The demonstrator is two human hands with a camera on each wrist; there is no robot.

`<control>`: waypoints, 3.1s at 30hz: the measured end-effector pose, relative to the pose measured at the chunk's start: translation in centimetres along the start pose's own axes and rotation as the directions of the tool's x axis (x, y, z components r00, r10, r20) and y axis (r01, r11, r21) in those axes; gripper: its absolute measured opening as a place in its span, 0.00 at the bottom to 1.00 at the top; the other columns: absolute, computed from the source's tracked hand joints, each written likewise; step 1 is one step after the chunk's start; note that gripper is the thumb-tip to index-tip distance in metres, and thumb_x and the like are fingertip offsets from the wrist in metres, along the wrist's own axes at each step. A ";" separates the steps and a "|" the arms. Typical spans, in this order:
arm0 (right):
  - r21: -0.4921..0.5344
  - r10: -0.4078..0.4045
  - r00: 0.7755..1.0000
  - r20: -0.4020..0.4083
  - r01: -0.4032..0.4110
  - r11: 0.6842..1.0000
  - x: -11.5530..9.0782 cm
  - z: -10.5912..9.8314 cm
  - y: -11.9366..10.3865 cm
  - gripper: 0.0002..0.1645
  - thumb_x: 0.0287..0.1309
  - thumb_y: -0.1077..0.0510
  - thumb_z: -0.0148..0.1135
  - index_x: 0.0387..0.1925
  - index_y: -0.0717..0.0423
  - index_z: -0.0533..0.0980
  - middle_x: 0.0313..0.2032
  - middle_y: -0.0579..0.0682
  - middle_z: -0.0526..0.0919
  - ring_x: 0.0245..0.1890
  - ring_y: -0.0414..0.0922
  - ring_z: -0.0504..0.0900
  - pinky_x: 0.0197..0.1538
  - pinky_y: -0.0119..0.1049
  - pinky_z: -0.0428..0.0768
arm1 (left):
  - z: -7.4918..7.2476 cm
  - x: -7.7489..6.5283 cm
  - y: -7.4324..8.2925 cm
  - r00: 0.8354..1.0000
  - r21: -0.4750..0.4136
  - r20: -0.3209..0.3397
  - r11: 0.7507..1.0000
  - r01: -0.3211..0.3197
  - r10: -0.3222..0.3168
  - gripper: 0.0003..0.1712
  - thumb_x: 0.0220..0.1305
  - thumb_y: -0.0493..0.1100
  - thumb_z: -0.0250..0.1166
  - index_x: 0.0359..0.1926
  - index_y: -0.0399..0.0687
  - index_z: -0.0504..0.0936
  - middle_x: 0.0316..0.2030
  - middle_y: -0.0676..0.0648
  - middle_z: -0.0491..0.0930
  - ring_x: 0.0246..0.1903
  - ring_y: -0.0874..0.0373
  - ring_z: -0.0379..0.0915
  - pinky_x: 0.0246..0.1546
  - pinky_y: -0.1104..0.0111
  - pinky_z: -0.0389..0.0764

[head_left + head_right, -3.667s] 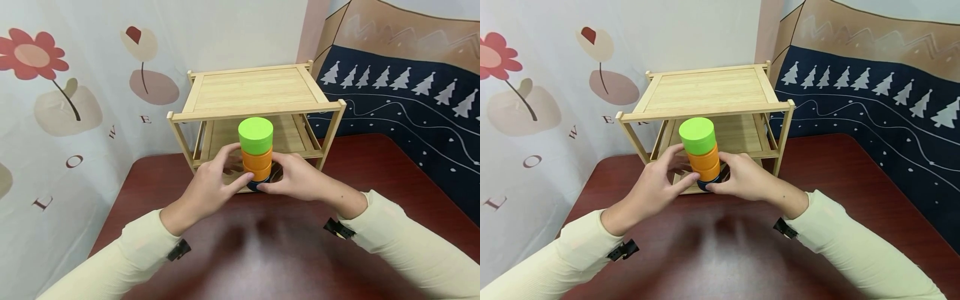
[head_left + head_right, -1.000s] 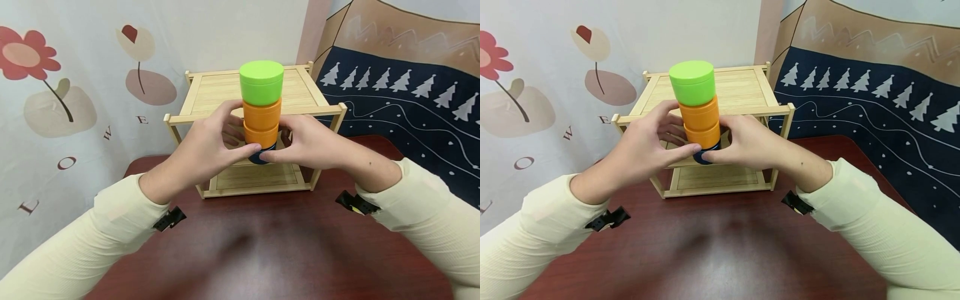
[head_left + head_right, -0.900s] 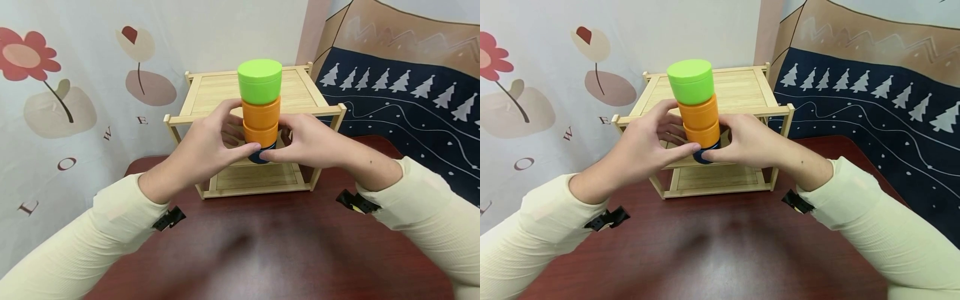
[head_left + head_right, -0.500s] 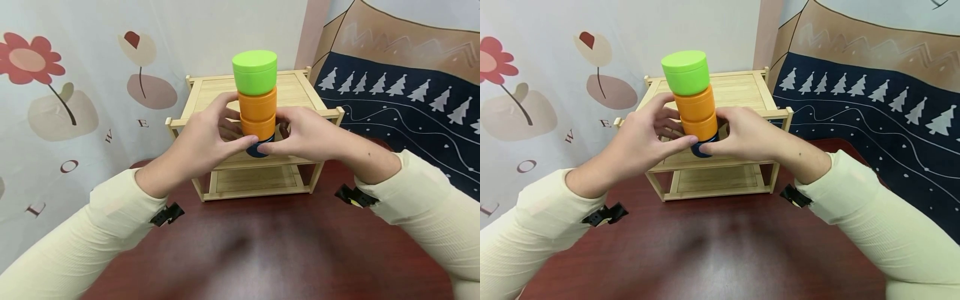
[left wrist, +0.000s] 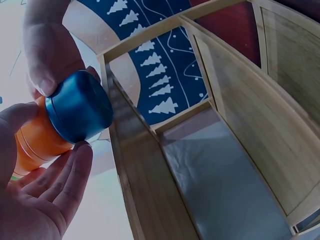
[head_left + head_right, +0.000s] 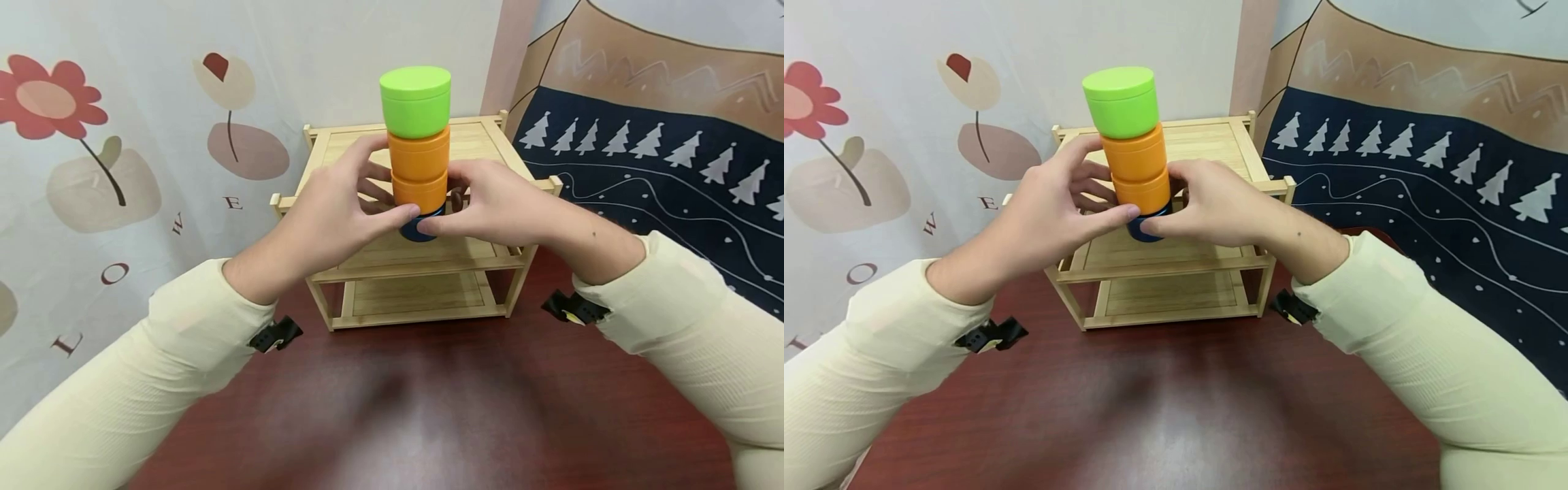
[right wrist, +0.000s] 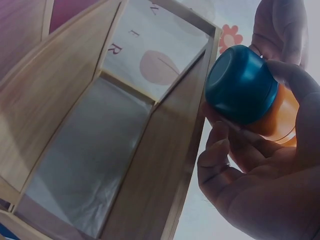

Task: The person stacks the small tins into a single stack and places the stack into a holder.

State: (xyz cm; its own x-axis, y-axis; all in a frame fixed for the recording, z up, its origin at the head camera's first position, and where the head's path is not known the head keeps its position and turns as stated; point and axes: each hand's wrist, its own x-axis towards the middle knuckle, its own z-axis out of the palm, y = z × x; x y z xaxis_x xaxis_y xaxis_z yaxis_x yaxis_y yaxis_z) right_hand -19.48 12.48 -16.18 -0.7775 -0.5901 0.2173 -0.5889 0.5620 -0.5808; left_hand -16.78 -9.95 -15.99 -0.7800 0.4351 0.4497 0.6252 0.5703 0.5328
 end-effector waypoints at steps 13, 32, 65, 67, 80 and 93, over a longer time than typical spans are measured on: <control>0.012 0.004 1.000 -0.009 -0.004 1.000 0.7 -0.7 0.0 0.25 0.57 0.52 0.72 0.55 0.53 0.78 0.45 0.50 0.85 0.44 0.45 0.80 0.47 0.42 0.78 | -0.7 1.1 0.1 1.000 -0.013 0.014 1.000 0.010 -0.010 0.44 0.58 0.48 0.74 0.71 0.50 0.63 0.50 0.46 0.82 0.39 0.57 0.86 0.40 0.68 0.86; -0.037 -0.034 0.999 -0.023 0.034 0.999 1.6 -2.7 0.1 0.25 0.58 0.49 0.70 0.57 0.50 0.77 0.47 0.47 0.85 0.42 0.42 0.78 0.45 0.39 0.75 | -1.3 3.3 0.7 0.999 0.005 0.025 0.999 0.044 -0.044 0.43 0.62 0.51 0.71 0.73 0.54 0.61 0.52 0.46 0.83 0.41 0.59 0.85 0.43 0.67 0.85; 0.000 0.081 0.996 0.042 -0.081 0.997 4.1 -3.1 1.4 0.32 0.60 0.45 0.67 0.62 0.52 0.72 0.54 0.50 0.83 0.51 0.47 0.80 0.61 0.44 0.75 | -1.6 5.6 -1.4 0.989 0.042 0.074 0.992 0.123 -0.126 0.45 0.62 0.55 0.69 0.74 0.56 0.58 0.58 0.45 0.79 0.48 0.57 0.83 0.49 0.63 0.83; 0.000 0.087 0.995 0.046 -0.087 0.996 4.2 -3.1 1.4 0.32 0.61 0.45 0.67 0.63 0.53 0.72 0.55 0.51 0.82 0.51 0.47 0.80 0.61 0.45 0.75 | -1.6 5.7 -1.5 0.989 0.042 0.076 0.991 0.127 -0.130 0.44 0.62 0.56 0.69 0.74 0.56 0.58 0.58 0.46 0.79 0.48 0.58 0.83 0.49 0.63 0.83; -0.012 0.101 0.993 0.057 -0.100 0.995 4.7 -3.1 2.1 0.36 0.61 0.42 0.66 0.65 0.55 0.70 0.58 0.54 0.81 0.57 0.48 0.78 0.68 0.48 0.70 | -1.2 6.4 -2.1 0.985 0.032 0.092 0.989 0.144 -0.147 0.44 0.63 0.56 0.69 0.74 0.56 0.58 0.58 0.47 0.79 0.48 0.59 0.83 0.50 0.64 0.82; -0.020 0.097 0.993 0.068 -0.096 0.995 4.8 -3.4 2.3 0.37 0.63 0.42 0.65 0.68 0.53 0.68 0.60 0.54 0.79 0.59 0.49 0.77 0.69 0.52 0.69 | -1.1 6.6 -2.2 0.982 0.027 0.098 0.987 0.159 -0.160 0.46 0.64 0.57 0.68 0.76 0.58 0.55 0.59 0.47 0.78 0.50 0.59 0.82 0.52 0.64 0.81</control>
State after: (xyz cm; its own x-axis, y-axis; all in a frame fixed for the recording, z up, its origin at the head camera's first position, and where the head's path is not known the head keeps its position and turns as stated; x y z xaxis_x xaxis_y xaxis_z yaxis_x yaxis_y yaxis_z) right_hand -25.32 12.91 -13.75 -0.8141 -0.5709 0.1061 -0.5160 0.6275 -0.5830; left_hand -23.29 -9.11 -13.35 -0.8689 0.4038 0.2863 0.4927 0.6505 0.5780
